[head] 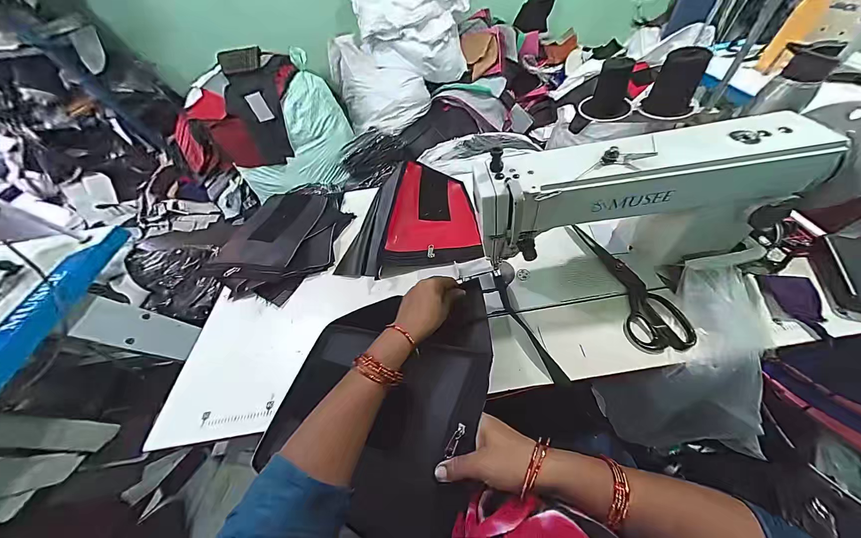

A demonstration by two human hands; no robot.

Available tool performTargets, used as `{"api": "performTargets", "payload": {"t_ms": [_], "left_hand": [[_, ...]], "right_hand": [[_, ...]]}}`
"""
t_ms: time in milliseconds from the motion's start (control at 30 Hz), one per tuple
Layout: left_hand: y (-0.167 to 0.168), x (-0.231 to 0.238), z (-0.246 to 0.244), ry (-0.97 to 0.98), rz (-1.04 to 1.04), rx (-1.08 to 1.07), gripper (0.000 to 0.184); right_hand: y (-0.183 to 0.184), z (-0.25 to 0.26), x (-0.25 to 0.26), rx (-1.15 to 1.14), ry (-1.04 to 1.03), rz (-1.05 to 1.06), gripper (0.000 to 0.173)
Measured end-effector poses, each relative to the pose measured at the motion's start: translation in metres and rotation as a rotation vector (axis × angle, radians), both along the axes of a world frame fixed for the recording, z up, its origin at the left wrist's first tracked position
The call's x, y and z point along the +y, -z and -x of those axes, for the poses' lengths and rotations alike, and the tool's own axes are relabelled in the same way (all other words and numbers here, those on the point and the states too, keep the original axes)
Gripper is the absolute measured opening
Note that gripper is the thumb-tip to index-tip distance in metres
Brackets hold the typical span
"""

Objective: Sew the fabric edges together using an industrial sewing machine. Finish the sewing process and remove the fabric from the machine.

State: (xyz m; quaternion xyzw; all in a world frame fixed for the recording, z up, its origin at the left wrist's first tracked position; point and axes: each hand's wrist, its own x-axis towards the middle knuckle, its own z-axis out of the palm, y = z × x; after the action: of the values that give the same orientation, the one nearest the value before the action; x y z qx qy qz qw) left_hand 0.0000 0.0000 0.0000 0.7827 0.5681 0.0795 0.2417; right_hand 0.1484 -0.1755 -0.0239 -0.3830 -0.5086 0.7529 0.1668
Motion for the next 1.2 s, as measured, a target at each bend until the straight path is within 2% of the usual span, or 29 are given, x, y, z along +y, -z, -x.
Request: {"api": "performTargets", "payload": {"t_ms": [100, 200, 267, 333, 367, 433, 533, 600, 667, 867, 1033, 1200], "left_hand": [[0.014, 0.013, -0.023, -0.007, 0.087, 0.019, 0.03], [0.016, 0.028, -0.038, -0.01, 0.17, 0.021, 0.031], [0.021, 0.037, -0.041, 0.022, 0.211, -0.009, 0.031], [0.025, 0.042, -0.039, 0.034, 0.234, -0.052, 0.031], [0.024, 0.043, -0.038, 0.026, 0.254, -0.058, 0.032], [0.018, 0.039, -0.036, 0.002, 0.308, -0.05, 0.034], [0.007, 0.033, -0.037, 0.006, 0.377, -0.036, 0.034], [0.008, 0.03, -0.038, 0.006, 0.421, -0.049, 0.033], [0.011, 0.03, -0.04, 0.003, 0.432, -0.068, 0.033], [0.008, 0.031, -0.044, -0.106, 0.506, -0.147, 0.03], [0.009, 0.034, -0.052, -0.145, 0.563, -0.207, 0.025], [0.014, 0.036, -0.06, -0.15, 0.525, -0.16, 0.024]], "right_hand": [[0.013, -0.012, 0.001, 0.024, 0.092, 0.144, 0.042], [0.019, -0.021, 0.005, 0.016, 0.126, 0.174, 0.038], [0.017, -0.035, 0.014, -0.137, -0.023, 0.063, 0.031], [0.004, -0.056, 0.03, -0.343, -0.231, -0.071, 0.04], [-0.006, -0.067, 0.039, -0.435, -0.264, -0.118, 0.044], [-0.021, -0.087, 0.057, -0.614, -0.119, -0.233, 0.042], [-0.021, -0.093, 0.088, -0.808, 0.267, -0.531, 0.035], [-0.007, -0.083, 0.114, -0.799, 0.408, -0.632, 0.041], [0.004, -0.069, 0.135, -0.788, 0.458, -0.596, 0.045], [0.014, -0.058, 0.145, -0.811, 0.637, -0.582, 0.03], [0.011, -0.066, 0.139, -0.795, 0.619, -0.523, 0.026], [0.017, -0.076, 0.142, -0.632, 0.593, -0.474, 0.026]]}}
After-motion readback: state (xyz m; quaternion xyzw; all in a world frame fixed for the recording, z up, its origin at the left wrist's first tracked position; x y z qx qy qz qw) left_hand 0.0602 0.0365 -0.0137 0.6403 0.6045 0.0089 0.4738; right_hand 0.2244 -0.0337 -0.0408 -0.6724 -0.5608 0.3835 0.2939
